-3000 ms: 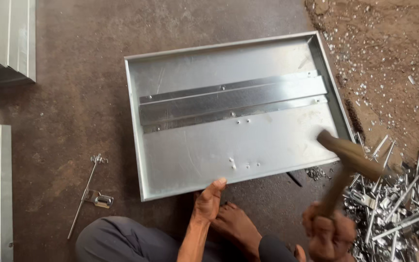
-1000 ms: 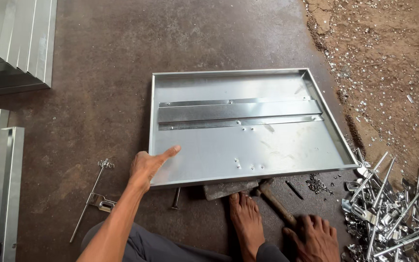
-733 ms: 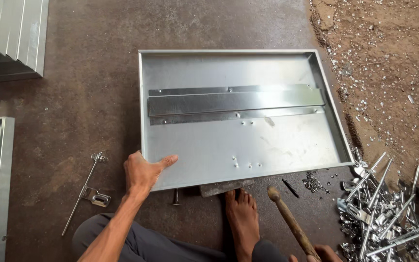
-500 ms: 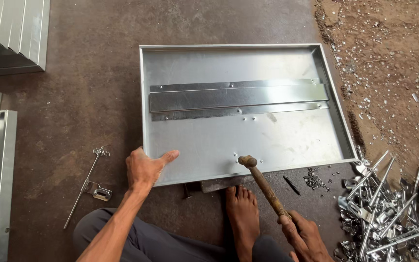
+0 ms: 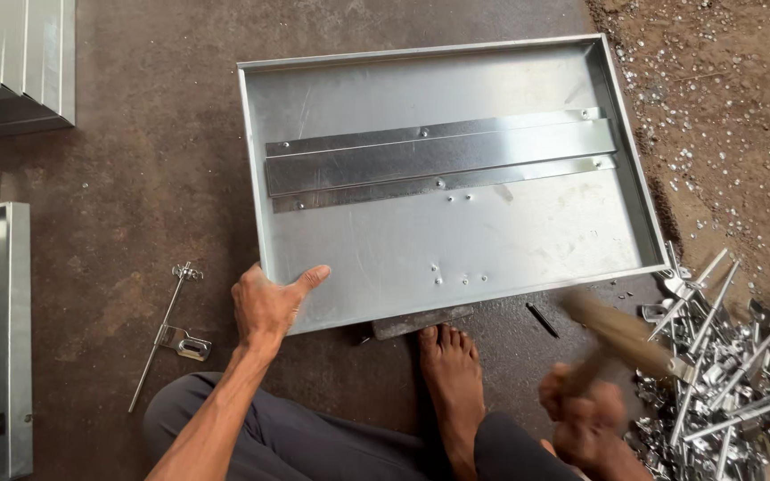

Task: The person assembles a metal panel by positioning a latch and handle, marking holes with a punch, and hammering pins into place on the metal surface.

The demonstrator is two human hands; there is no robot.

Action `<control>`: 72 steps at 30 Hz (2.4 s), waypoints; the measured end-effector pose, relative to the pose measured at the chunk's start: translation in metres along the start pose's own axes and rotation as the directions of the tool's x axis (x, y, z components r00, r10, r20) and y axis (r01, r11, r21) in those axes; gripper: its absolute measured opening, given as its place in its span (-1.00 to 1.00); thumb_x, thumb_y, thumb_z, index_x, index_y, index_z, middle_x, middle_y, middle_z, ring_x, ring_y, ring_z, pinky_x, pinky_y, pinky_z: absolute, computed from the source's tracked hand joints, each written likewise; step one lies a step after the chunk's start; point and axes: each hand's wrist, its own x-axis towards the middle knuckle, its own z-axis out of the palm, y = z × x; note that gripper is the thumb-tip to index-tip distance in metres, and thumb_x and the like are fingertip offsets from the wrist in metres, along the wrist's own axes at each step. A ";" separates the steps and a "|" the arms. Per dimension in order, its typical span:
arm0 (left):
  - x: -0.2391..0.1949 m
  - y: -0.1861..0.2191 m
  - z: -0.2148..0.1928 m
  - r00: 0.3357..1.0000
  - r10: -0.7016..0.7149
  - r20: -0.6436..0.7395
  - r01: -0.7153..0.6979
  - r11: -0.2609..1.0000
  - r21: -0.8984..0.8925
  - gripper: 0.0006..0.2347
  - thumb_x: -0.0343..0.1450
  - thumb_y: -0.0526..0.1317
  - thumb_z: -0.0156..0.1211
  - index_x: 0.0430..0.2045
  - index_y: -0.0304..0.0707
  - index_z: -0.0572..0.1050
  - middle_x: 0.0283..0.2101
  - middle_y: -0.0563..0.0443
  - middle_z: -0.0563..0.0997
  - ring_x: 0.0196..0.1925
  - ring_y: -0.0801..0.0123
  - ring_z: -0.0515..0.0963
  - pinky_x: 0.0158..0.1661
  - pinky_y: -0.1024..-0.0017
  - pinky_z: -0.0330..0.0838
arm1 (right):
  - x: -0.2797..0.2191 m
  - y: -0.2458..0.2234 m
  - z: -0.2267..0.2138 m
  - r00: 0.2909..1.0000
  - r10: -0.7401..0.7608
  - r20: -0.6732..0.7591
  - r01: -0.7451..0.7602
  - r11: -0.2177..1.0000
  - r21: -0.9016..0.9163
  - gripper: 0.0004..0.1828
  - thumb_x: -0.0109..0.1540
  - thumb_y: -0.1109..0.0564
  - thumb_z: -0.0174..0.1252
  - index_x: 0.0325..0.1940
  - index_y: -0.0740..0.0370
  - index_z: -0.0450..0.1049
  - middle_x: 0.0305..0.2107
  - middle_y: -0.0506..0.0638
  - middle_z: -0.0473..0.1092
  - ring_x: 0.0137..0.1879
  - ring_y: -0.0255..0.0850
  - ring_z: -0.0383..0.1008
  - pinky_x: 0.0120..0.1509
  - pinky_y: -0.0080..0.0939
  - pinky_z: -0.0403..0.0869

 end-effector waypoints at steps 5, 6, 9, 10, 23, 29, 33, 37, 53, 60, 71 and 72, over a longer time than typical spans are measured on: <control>0.001 0.007 -0.004 0.980 0.165 -0.107 -0.164 0.986 0.017 -0.39 0.06 0.16 0.60 -0.35 -0.51 0.63 -0.39 -0.28 0.71 -0.32 0.01 0.71 -0.27 0.15 0.56 | 0.011 -0.006 -0.014 0.881 0.472 0.042 -0.402 0.791 -0.461 -0.43 0.35 -0.25 -0.16 -0.57 0.14 0.36 -0.80 -0.12 0.19 -0.70 -0.34 0.15 -0.69 -0.26 0.15; -0.007 0.002 -0.001 0.986 0.144 -0.078 -0.143 0.990 0.021 -0.39 0.06 0.16 0.60 -0.35 -0.51 0.63 -0.39 -0.28 0.71 -0.32 0.01 0.71 -0.27 0.15 0.56 | 0.004 -0.009 -0.018 0.864 0.502 0.034 -0.429 0.771 -0.470 -0.43 0.35 -0.25 -0.16 -0.57 0.14 0.36 -0.80 -0.12 0.19 -0.70 -0.34 0.15 -0.69 -0.26 0.15; 0.007 0.007 -0.003 0.997 -0.066 0.026 0.064 0.995 0.076 -0.37 0.08 0.20 0.52 -0.32 -0.51 0.62 -0.38 -0.32 0.71 -0.33 0.01 0.76 -0.24 0.17 0.65 | 0.007 0.017 -0.016 0.985 -0.126 -0.118 0.144 0.977 0.158 -0.48 0.37 -0.32 -0.02 -0.37 0.16 0.29 -0.66 -0.15 0.12 -0.58 -0.43 0.09 -0.59 -0.35 0.16; 0.004 0.009 -0.004 0.996 -0.077 0.035 0.075 0.995 0.061 -0.37 0.07 0.21 0.51 -0.31 -0.49 0.62 -0.35 -0.32 0.72 -0.30 0.02 0.76 -0.22 0.16 0.65 | 0.001 0.026 -0.007 0.907 0.386 0.168 -0.324 0.895 -0.308 -0.53 0.40 -0.22 -0.08 -0.34 0.19 0.35 -0.70 -0.08 0.14 -0.61 -0.31 0.07 -0.59 -0.23 0.17; -0.012 0.029 0.002 0.336 0.904 0.265 -0.783 0.112 0.611 0.23 -0.24 0.53 0.24 0.39 -0.01 0.06 0.26 -0.35 0.37 0.25 -0.23 0.45 0.10 -0.18 0.36 | -0.053 0.118 0.131 0.841 0.359 0.404 0.221 0.453 -0.863 -0.69 0.40 0.09 -0.09 0.18 0.25 0.31 -0.22 0.10 0.48 -0.02 0.01 0.51 0.07 0.05 0.48; 0.007 0.164 -0.053 0.625 0.032 0.780 -0.748 0.310 0.587 -0.09 0.34 -0.41 0.25 0.54 -0.03 -0.26 0.08 -0.25 0.50 -0.18 0.10 0.67 -0.18 0.36 0.70 | -0.038 0.102 0.122 0.786 0.325 0.526 0.144 0.731 -0.667 -0.64 0.31 -0.06 0.07 0.13 0.14 0.41 -0.22 0.06 0.47 -0.08 -0.03 0.53 0.01 0.03 0.50; 0.056 0.297 -0.132 0.682 0.335 0.650 -0.563 0.808 0.173 -0.45 0.21 -0.22 0.44 0.14 -0.07 0.45 -0.26 0.14 0.66 -0.33 0.31 0.73 -0.31 0.28 0.68 | 0.040 0.026 0.058 0.886 0.462 -0.029 -0.352 0.632 -0.690 -0.43 0.22 -0.17 0.14 0.22 0.17 0.42 0.03 0.09 0.46 0.13 -0.05 0.53 0.17 -0.03 0.51; 0.062 0.331 -0.157 0.816 0.367 0.446 -0.486 0.854 0.186 -0.73 0.34 -0.06 0.41 -0.40 -0.33 0.57 -0.55 -0.05 0.48 -0.62 0.40 0.33 -0.57 0.36 0.23 | 0.104 0.014 0.085 0.704 0.703 -0.099 -0.660 0.597 -0.456 -0.08 0.15 -0.30 0.12 0.47 0.24 0.18 0.26 0.22 0.26 0.28 0.08 0.39 0.17 0.11 0.50; 0.002 -0.061 -0.020 0.858 0.313 -0.408 -0.261 0.949 0.179 -0.74 0.46 -0.03 0.16 -0.26 -0.25 0.61 -0.20 -0.21 0.65 -0.12 -0.06 0.61 -0.07 0.09 0.45 | 0.068 0.094 -0.071 0.471 0.822 -0.320 -0.801 0.246 -0.546 -0.32 0.25 -0.24 0.22 0.21 0.38 0.54 -0.18 0.49 0.54 -0.05 0.38 0.54 0.05 0.39 0.50; 0.066 -0.145 -0.029 0.873 0.070 -0.482 0.098 0.944 0.314 -0.81 0.44 -0.18 0.40 -0.11 -0.17 0.67 -0.04 -0.20 0.60 0.08 -0.15 0.47 0.00 0.00 0.39 | 0.104 0.116 -0.110 0.781 0.539 -0.315 -0.566 0.396 -0.723 -0.49 0.28 -0.20 0.09 0.16 0.14 0.55 0.08 0.17 0.52 0.02 0.02 0.58 0.13 0.05 0.55; 0.042 -0.130 0.042 0.800 0.440 -0.407 -0.248 0.861 0.444 -0.83 0.41 -0.22 0.41 -0.19 -0.24 0.67 -0.24 -0.07 0.63 -0.06 0.16 0.60 0.04 0.17 0.49 | 0.095 0.202 -0.139 0.808 0.471 -0.353 -0.515 0.274 -0.812 -0.70 0.33 -0.07 0.16 0.00 0.10 0.63 -0.11 0.11 0.59 -0.12 -0.05 0.62 -0.08 -0.10 0.66; 0.042 -0.134 0.039 0.804 0.440 -0.401 -0.248 0.860 0.446 -0.83 0.41 -0.22 0.41 -0.19 -0.24 0.67 -0.24 -0.07 0.63 -0.06 0.16 0.60 0.04 0.17 0.49 | 0.097 0.202 -0.149 0.796 0.469 -0.383 -0.554 0.308 -0.773 -0.74 0.39 -0.02 0.14 -0.03 0.18 0.59 -0.15 0.14 0.58 -0.14 -0.05 0.62 -0.09 -0.09 0.66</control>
